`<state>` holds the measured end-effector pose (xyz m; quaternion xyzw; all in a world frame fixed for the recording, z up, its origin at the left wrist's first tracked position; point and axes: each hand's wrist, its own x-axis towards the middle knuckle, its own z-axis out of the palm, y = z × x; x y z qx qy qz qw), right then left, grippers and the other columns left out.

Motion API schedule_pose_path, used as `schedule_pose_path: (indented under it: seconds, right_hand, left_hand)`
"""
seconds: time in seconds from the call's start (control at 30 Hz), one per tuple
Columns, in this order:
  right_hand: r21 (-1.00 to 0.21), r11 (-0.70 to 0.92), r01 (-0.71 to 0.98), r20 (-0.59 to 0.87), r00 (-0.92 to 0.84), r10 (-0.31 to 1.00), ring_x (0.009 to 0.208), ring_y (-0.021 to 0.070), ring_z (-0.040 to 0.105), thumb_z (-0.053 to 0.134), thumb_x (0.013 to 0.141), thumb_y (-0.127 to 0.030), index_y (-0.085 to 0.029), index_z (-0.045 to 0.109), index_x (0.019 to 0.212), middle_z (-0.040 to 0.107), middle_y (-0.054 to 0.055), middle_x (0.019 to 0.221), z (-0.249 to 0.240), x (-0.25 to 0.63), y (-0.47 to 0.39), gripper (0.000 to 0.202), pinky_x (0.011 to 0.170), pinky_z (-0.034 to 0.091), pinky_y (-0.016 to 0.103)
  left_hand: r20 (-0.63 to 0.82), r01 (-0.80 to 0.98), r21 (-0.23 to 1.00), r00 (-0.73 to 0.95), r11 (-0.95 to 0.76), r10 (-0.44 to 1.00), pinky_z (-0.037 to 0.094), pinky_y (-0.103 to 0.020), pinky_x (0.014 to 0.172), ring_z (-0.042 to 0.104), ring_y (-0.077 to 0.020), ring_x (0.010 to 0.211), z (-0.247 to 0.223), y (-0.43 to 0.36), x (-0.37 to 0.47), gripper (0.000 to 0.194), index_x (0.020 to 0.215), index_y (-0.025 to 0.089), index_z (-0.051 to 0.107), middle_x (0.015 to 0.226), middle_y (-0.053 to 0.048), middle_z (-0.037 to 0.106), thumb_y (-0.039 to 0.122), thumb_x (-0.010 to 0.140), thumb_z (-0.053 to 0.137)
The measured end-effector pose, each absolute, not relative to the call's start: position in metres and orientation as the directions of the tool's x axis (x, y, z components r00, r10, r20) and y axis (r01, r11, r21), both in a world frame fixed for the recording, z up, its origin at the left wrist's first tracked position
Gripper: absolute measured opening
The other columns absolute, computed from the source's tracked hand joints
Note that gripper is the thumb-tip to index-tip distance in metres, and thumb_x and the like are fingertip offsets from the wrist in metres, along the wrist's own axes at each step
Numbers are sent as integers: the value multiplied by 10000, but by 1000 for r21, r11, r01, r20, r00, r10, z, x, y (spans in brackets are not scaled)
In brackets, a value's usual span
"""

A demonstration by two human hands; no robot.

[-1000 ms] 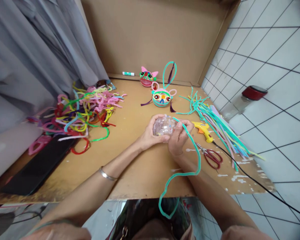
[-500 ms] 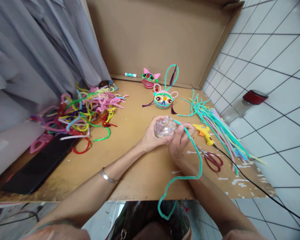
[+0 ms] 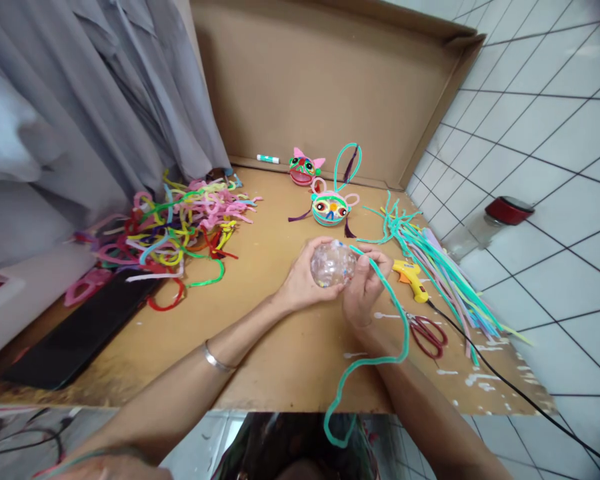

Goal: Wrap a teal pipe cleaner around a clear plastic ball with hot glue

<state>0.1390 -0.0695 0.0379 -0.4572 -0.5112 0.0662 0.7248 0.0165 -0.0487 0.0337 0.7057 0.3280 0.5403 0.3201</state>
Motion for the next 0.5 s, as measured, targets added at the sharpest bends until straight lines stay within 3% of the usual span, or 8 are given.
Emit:
schedule_pose_path:
  seconds: [0.5]
  right_hand:
    - [-581, 625, 521, 806, 264, 530, 962, 174, 587, 504, 979, -234, -248, 577, 943, 597, 12, 961, 42, 150, -68, 83, 908, 490, 378]
  left_hand:
    - [668, 171, 688, 230, -705, 708, 441, -535, 1127, 558, -333, 1267, 27, -42, 14, 810, 1346, 246, 464, 1345, -123, 565, 309, 615, 809]
